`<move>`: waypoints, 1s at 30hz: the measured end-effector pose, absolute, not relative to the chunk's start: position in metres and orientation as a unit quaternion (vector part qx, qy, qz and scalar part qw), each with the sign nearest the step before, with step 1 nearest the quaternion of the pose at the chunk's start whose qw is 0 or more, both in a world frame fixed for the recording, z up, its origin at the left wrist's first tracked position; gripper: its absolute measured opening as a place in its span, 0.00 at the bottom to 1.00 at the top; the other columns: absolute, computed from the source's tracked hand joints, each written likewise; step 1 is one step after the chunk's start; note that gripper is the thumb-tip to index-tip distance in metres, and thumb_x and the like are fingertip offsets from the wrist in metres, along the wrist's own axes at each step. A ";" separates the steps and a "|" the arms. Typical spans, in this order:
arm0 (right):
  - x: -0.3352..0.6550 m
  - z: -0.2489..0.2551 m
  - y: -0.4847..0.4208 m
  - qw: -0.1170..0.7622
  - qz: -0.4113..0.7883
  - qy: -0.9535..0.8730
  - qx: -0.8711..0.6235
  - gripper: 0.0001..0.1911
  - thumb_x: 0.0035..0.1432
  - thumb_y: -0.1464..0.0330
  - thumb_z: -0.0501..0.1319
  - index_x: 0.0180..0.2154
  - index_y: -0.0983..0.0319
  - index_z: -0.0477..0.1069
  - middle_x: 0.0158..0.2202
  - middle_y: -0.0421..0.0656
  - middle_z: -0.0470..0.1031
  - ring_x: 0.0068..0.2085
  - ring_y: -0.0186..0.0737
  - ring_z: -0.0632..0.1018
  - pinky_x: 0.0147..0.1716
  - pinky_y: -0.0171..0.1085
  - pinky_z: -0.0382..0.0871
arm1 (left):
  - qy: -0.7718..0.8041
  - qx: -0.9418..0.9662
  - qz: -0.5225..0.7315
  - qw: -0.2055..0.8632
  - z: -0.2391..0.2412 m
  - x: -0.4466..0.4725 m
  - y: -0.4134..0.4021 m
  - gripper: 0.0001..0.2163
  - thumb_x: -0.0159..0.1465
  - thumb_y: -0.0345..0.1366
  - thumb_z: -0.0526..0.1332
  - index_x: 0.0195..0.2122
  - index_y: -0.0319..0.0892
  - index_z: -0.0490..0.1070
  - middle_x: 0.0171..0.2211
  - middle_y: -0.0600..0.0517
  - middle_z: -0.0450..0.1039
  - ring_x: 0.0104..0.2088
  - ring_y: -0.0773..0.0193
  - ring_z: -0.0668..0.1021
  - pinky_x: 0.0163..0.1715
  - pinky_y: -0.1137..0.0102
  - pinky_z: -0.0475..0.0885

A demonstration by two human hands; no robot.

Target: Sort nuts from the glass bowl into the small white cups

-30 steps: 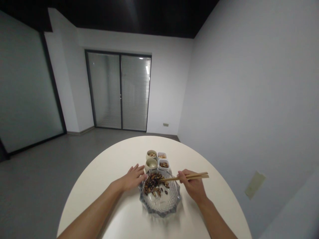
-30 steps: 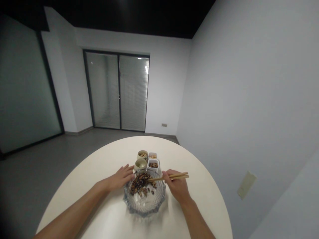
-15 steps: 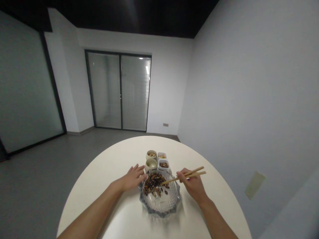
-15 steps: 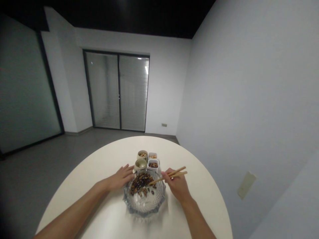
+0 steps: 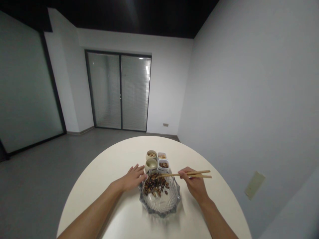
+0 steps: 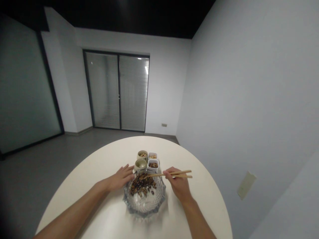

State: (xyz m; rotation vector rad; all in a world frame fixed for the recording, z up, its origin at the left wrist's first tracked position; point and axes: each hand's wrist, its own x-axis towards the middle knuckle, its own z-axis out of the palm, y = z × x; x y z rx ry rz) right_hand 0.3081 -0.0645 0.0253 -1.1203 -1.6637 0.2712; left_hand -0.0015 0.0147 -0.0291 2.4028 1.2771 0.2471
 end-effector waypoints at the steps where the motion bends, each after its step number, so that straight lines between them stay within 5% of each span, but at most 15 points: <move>1: 0.308 0.026 -0.064 0.531 0.105 -0.696 -0.471 0.20 0.61 0.57 0.60 0.22 0.59 0.73 0.20 0.40 0.74 0.24 0.39 0.74 0.24 0.34 0.66 | 0.457 0.861 0.090 0.203 -0.030 -0.002 0.015 0.27 0.73 0.57 0.40 0.65 0.52 0.61 0.70 0.49 0.46 0.69 0.41 0.45 0.63 0.43 0.40; 30: 0.311 0.023 -0.065 0.467 0.125 -0.737 -0.472 0.25 0.65 0.55 0.55 0.20 0.60 0.71 0.19 0.40 0.73 0.24 0.38 0.74 0.26 0.34 0.66 | 0.464 0.860 0.084 0.194 -0.025 0.000 0.012 0.26 0.74 0.56 0.41 0.62 0.51 0.65 0.70 0.49 0.47 0.69 0.43 0.45 0.64 0.44 0.41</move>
